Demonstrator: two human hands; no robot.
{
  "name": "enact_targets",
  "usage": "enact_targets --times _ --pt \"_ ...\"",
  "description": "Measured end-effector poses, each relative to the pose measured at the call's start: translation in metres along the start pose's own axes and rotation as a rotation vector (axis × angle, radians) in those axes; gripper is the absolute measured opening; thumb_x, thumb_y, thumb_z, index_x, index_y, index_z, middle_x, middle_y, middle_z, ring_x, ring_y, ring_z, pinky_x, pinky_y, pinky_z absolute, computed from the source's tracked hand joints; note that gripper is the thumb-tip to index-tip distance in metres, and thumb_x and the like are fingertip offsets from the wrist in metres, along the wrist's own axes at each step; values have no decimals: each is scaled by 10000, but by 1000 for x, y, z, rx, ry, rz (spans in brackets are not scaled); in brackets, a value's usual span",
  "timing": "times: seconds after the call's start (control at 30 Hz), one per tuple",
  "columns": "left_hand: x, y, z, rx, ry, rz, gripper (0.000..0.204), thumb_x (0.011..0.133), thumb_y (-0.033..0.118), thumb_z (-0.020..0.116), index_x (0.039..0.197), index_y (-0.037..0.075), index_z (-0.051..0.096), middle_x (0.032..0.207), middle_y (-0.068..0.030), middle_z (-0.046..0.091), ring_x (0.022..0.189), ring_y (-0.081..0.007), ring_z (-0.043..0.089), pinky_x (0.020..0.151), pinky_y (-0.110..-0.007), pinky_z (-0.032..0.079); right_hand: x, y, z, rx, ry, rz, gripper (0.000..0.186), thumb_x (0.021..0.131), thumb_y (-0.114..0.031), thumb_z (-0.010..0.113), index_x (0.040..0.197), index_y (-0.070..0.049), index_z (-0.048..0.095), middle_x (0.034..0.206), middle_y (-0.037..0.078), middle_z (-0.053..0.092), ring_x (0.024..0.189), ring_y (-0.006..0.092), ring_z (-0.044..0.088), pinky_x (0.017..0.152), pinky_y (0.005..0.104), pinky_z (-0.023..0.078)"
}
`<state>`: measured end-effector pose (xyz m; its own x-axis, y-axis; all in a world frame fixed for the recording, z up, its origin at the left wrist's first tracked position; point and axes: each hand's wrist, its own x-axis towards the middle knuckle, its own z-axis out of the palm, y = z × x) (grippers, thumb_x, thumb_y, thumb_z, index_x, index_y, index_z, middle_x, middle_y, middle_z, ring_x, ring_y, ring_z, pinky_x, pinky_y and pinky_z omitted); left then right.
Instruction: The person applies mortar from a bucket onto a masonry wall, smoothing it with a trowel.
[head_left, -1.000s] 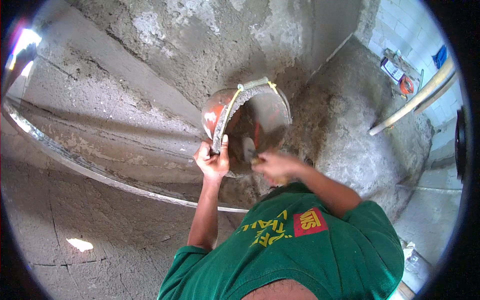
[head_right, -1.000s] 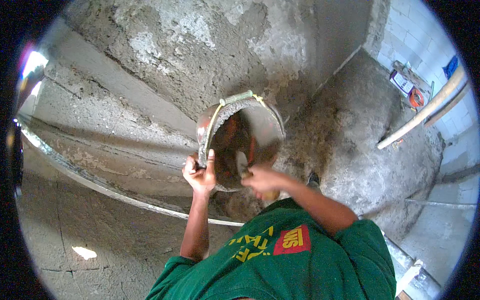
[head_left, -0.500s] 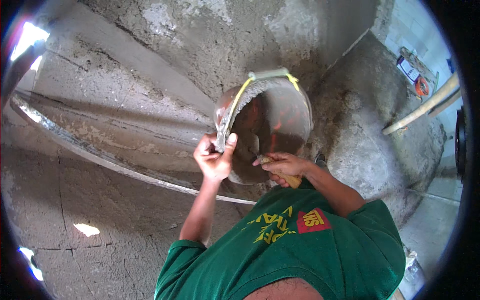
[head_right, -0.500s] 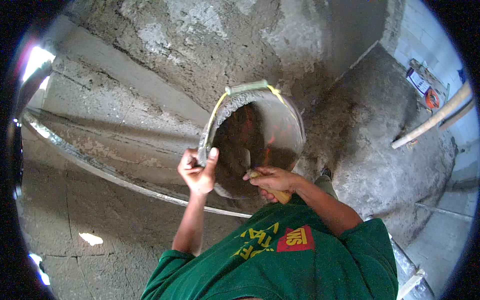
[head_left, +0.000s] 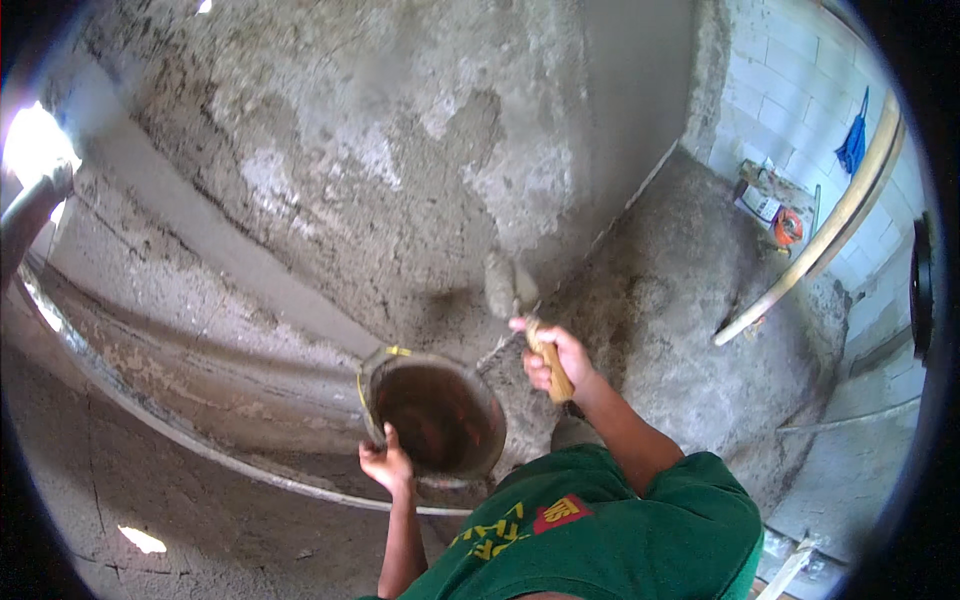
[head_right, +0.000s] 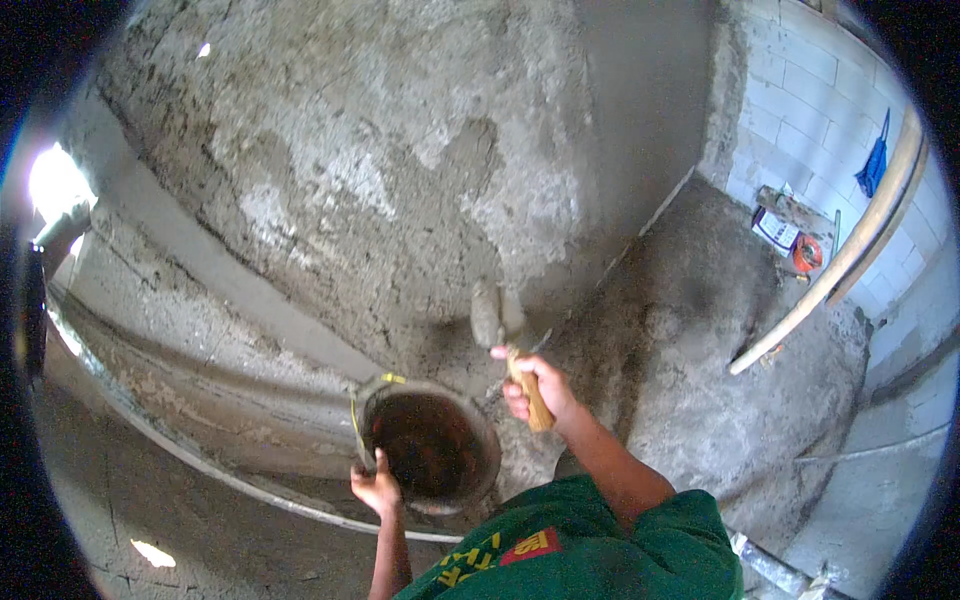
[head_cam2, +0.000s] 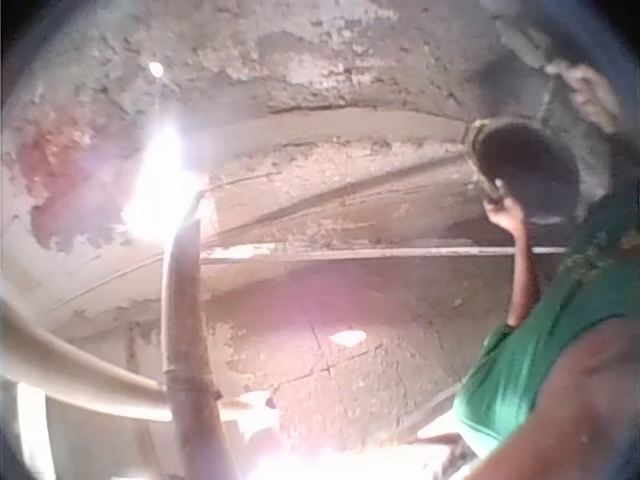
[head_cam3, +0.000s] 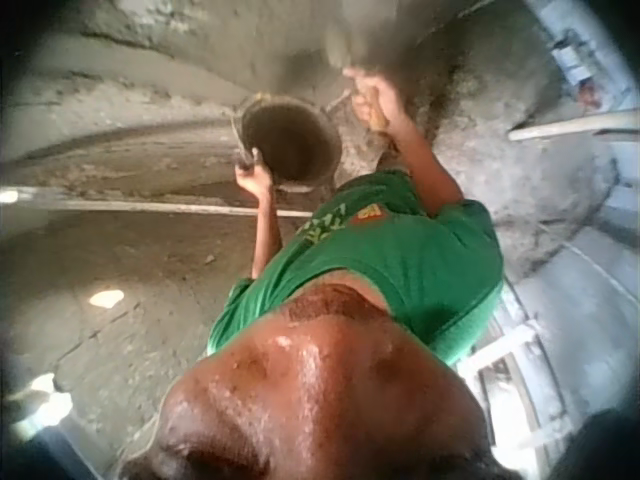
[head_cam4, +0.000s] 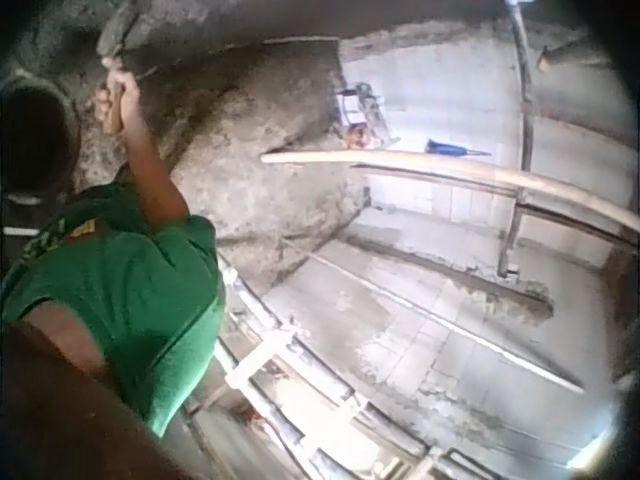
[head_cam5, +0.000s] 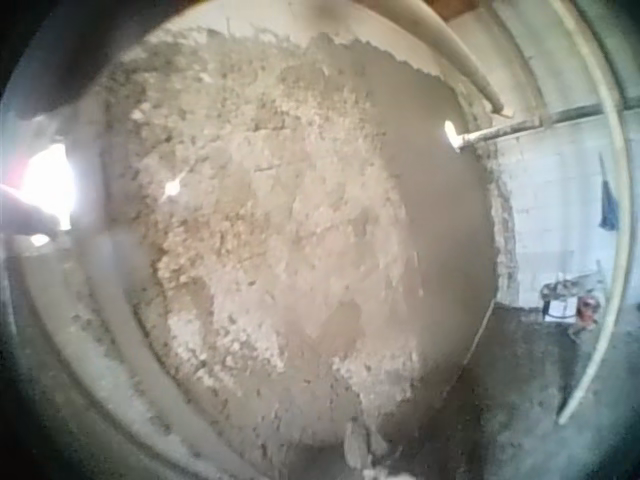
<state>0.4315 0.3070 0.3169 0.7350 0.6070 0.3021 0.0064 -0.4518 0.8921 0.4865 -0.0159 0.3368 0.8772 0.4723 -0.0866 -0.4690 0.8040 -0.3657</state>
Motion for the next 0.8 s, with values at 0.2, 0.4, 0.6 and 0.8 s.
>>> enact_targets --times 0.2,0.4,0.6,0.8 --pt "-34 -2 -4 187 121 -89 370 755 152 767 752 -13 436 714 -43 467 678 -153 408 619 -326 403 73 -127 22 -316 216 -973 462 894 -72 532 1326 -180 410 668 36 505 511 115 519 421 256 465" --pt "-81 47 -2 149 290 -246 265 771 74 743 777 -17 494 787 -69 616 656 -115 552 571 -277 478 206 -238 -25 -836 791 -1962 468 880 -1 580 1305 0 383 704 42 542 539 113 489 501 249 427" --pt "-193 -14 -123 99 515 -423 246 775 64 731 967 -13 597 827 -91 648 670 -165 592 640 -307 520 233 -173 -130 -1334 228 -860 155 866 -133 637 942 -6 593 686 79 604 586 184 598 508 304 460" --pt "-333 13 -152 352 911 -1041 437 799 296 710 1120 18 606 823 -63 657 609 -170 552 605 -309 477 71 9 -201 -1510 -403 188 425 807 -191 684 1141 40 564 1027 212 651 898 292 666 768 353 521"
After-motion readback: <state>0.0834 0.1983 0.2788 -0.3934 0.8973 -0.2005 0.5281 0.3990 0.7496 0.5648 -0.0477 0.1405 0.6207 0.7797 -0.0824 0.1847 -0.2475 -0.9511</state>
